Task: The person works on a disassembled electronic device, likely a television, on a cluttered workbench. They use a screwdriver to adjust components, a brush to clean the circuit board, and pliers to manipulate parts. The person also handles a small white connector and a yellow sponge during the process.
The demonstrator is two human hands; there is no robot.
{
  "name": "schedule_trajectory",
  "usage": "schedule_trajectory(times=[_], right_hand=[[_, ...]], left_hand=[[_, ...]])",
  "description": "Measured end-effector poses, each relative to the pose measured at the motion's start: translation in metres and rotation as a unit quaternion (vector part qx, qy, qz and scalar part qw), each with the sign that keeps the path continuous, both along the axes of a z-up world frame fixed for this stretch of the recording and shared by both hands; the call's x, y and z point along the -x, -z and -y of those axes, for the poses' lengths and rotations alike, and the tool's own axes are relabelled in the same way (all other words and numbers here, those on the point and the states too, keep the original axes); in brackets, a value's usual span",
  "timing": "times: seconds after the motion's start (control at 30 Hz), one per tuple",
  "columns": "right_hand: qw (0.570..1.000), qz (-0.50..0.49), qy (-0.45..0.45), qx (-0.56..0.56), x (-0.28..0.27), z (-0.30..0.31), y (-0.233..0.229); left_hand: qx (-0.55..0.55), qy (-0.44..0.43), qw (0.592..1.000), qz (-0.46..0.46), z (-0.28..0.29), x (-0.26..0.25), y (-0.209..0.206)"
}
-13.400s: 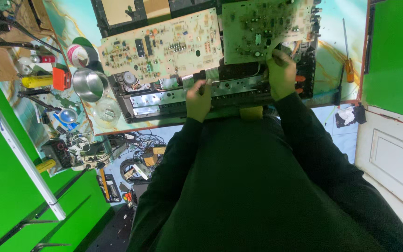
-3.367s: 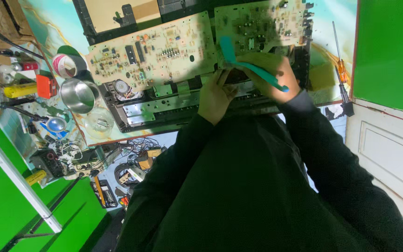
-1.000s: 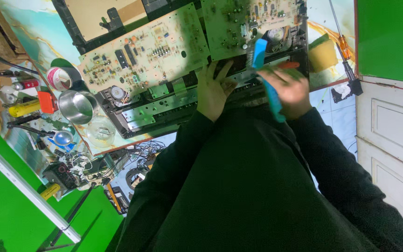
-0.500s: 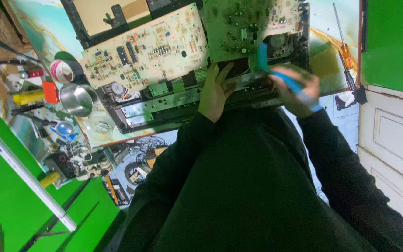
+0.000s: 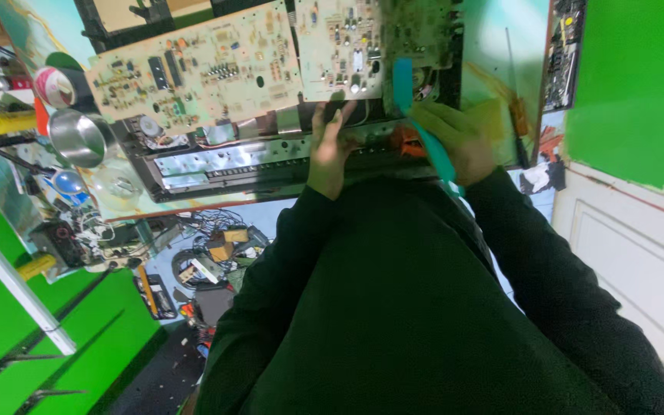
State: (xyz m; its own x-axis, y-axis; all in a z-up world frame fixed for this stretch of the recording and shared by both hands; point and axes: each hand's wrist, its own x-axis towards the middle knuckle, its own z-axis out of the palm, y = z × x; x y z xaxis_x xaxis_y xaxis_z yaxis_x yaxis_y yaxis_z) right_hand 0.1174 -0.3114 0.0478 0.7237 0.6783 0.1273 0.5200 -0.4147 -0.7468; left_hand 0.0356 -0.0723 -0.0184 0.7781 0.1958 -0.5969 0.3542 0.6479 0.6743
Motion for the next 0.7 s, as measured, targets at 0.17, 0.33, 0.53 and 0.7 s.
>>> schedule_trajectory(times=[0.17, 0.33, 0.53, 0.7], right_hand=[[0.995, 0.004, -0.099, 0.012, -0.007, 0.01, 0.012], [0.988, -0.105, -0.088, -0.071, 0.002, 0.019, 0.003], [0.977, -0.14, -0.116, -0.115, -0.001, 0.007, 0.002], [0.906, -0.406, 0.035, -0.112, 0.01, 0.024, 0.021]], left_hand=[[0.016, -0.04, 0.999, 0.004, 0.012, 0.001, 0.027], [-0.341, 0.023, 0.938, 0.066, 0.025, 0.013, 0.027], [-0.293, 0.115, 0.944, 0.095, 0.026, 0.029, -0.008], [-0.298, 0.002, 0.949, 0.106, 0.011, 0.044, -0.001]])
